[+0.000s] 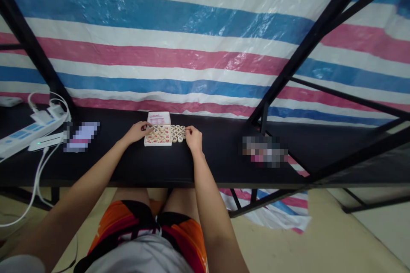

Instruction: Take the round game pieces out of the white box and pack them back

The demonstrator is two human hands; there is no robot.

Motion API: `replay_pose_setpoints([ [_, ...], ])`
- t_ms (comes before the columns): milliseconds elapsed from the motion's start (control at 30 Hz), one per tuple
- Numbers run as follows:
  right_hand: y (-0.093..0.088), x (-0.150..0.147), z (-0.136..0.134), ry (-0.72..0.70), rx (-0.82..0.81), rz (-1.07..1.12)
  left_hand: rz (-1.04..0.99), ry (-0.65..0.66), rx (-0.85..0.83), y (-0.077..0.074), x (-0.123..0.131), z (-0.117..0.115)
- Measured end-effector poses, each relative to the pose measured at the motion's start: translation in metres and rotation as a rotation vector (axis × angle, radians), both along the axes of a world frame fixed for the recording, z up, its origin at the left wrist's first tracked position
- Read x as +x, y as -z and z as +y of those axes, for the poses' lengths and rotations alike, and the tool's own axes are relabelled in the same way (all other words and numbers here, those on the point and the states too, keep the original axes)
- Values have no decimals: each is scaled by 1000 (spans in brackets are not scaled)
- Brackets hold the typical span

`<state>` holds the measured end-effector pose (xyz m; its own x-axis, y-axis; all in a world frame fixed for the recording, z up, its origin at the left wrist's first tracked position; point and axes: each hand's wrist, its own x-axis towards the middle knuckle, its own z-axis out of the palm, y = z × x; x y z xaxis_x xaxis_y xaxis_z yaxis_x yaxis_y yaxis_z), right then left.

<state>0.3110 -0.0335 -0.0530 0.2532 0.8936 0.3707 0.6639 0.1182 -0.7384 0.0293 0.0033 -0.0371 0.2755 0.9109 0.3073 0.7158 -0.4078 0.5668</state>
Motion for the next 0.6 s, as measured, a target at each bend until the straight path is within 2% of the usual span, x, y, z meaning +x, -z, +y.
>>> replay_pose_setpoints([
  [200,-3,-1,-1,-4,-6,26,-54,56,-7,-3,-1,-3],
  [400,-5,-3,-2,-5,-26,28,-7,128,-51,-4,-5,-3],
  [600,-6,-3,-3,-6,-23,37,68,169,80,-7,-2,-5],
])
